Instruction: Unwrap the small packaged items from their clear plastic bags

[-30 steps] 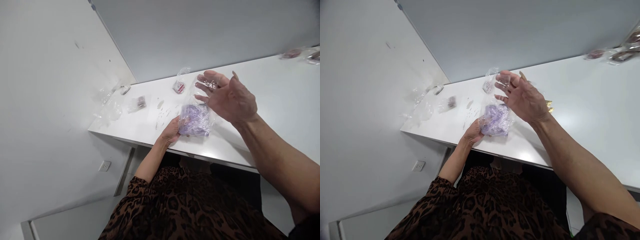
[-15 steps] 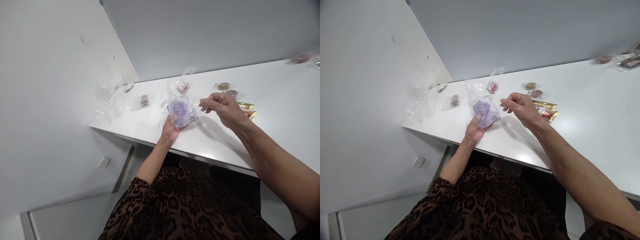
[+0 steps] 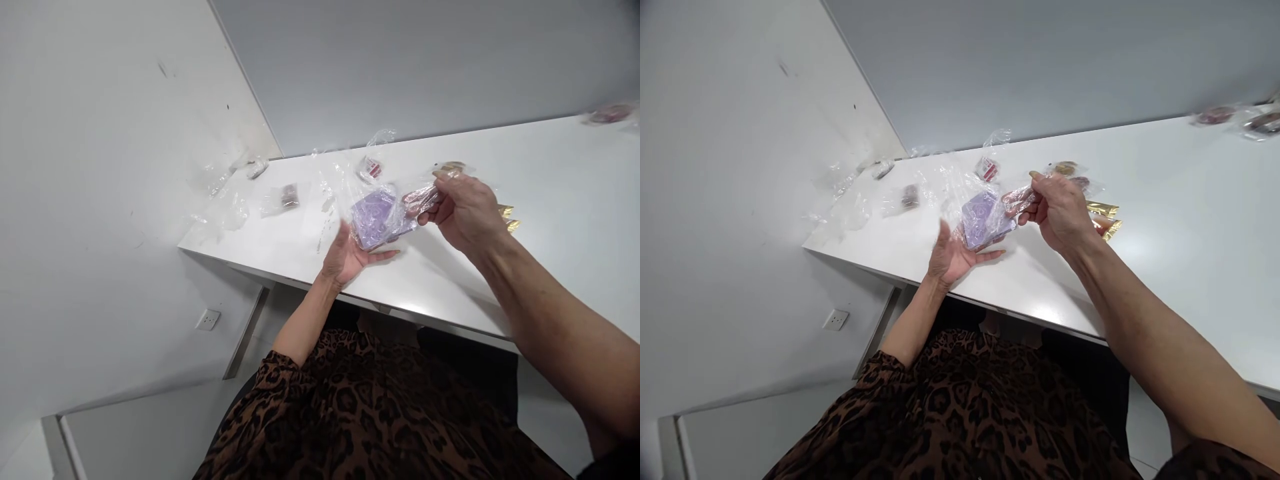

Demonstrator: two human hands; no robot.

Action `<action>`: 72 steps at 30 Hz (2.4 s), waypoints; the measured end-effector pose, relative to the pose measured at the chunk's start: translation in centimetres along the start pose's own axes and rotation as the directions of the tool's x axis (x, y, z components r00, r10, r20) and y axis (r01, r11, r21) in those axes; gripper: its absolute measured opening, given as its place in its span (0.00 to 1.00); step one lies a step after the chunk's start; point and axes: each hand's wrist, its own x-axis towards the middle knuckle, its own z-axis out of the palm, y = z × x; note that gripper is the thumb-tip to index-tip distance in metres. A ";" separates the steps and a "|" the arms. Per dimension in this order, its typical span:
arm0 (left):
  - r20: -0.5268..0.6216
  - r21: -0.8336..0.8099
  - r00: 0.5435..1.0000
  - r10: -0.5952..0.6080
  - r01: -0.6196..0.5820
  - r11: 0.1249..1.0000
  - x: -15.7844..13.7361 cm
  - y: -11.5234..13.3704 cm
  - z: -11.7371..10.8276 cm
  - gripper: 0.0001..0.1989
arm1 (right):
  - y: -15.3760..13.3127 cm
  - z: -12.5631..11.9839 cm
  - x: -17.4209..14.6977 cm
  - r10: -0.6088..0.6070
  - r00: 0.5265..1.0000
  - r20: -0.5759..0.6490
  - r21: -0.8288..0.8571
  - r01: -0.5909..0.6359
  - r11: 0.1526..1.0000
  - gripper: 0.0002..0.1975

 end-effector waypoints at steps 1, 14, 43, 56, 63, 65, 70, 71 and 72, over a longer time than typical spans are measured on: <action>-0.029 0.037 1.000 0.005 -0.004 0.999 0.3 -0.1 -0.1 0.28 | 0.0 0.1 -0.2 0.004 1.000 0.029 -0.010 -0.004 1.000 0.16; -0.238 0.024 0.946 0.219 -0.220 0.975 3.3 -1.8 2.2 0.08 | 1.3 -0.9 1.0 0.052 0.985 -0.165 0.023 -0.048 0.999 0.21; -0.341 0.076 0.879 0.334 -0.328 0.942 4.8 -0.7 2.1 0.12 | -0.4 -0.6 -0.2 0.164 0.986 0.010 0.038 -0.164 0.986 0.20; -0.122 0.391 0.898 0.424 -0.349 0.852 3.4 -2.6 0.2 0.08 | -0.9 1.4 -2.2 -0.250 0.958 0.143 -0.322 0.283 0.903 0.09; 0.115 0.305 0.923 0.368 -0.385 0.871 1.8 -1.8 0.4 0.23 | 1.0 1.7 -2.1 -0.367 0.706 0.606 -0.527 0.702 0.480 0.23; 0.104 0.279 0.927 0.361 -0.376 0.884 1.9 -1.7 0.4 0.19 | 1.3 1.8 -2.2 -0.366 0.609 0.703 -0.469 0.785 0.405 0.20; -0.117 0.085 0.921 0.372 -0.364 0.927 2.8 -1.1 -0.6 0.04 | 1.1 1.5 -2.7 -0.559 0.707 0.433 -0.539 0.700 0.468 0.14; -0.146 0.059 0.914 0.378 -0.373 0.926 3.0 -0.8 -0.7 0.04 | 1.1 1.4 -2.7 -0.561 0.758 0.331 -0.585 0.632 0.509 0.16; -0.170 0.041 0.908 0.383 -0.381 0.923 3.0 -0.6 -0.8 0.05 | 1.2 1.3 -2.6 -0.525 0.810 0.261 -0.611 0.560 0.559 0.20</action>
